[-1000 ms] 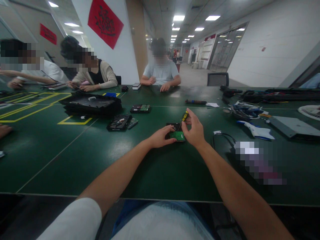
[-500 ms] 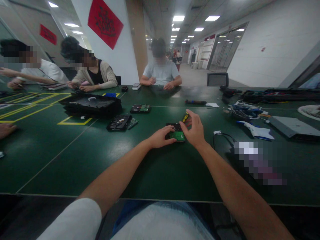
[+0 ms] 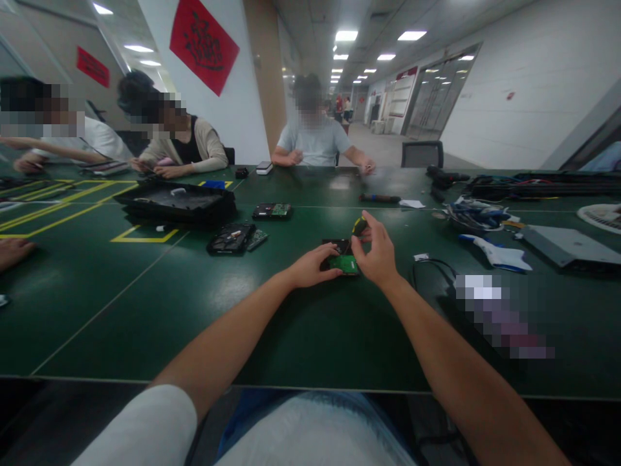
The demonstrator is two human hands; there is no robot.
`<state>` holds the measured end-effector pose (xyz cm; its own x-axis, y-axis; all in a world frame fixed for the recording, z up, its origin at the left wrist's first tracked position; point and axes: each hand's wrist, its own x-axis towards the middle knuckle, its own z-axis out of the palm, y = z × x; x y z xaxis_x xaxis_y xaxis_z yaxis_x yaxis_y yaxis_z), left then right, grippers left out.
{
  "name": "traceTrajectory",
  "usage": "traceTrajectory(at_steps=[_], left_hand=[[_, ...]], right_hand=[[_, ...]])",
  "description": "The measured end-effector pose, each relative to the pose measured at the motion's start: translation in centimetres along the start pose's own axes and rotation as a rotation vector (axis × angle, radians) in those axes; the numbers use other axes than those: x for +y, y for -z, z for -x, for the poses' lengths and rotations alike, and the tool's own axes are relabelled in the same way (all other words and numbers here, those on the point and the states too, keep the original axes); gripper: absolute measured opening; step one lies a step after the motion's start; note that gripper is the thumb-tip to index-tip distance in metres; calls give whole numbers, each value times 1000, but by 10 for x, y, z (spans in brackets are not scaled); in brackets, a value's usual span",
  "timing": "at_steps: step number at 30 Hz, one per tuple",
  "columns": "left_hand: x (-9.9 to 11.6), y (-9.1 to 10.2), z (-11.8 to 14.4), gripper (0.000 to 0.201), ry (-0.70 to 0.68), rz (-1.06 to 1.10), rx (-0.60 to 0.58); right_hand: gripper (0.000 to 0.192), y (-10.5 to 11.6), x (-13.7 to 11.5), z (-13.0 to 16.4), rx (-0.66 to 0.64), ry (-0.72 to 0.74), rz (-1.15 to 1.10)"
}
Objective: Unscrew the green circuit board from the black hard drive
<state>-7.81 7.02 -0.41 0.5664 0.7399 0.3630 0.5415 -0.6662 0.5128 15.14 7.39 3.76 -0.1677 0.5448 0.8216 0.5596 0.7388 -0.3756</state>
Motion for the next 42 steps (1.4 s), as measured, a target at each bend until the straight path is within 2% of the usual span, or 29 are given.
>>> traceTrajectory(at_steps=[7,23,29,36,42], left_hand=[[0,1,-1,63,-3,-18,-8],[0,0,0,63,0,-2,1],[1,1,-1,63,-12,-2,-1],[2,1,-1,63,8,-3,-8],[3,2,-1,61,-8,6,-1]], right_hand=[[61,2,-4,-1,15,-17,42],[68,1,-5,-1,-29,-4,-36],[63,2,-7,-2,-21,-11,-9],[68,1,-6,-1,-65,-4,-33],[64,3,-8,-2,-71,-16,-14]])
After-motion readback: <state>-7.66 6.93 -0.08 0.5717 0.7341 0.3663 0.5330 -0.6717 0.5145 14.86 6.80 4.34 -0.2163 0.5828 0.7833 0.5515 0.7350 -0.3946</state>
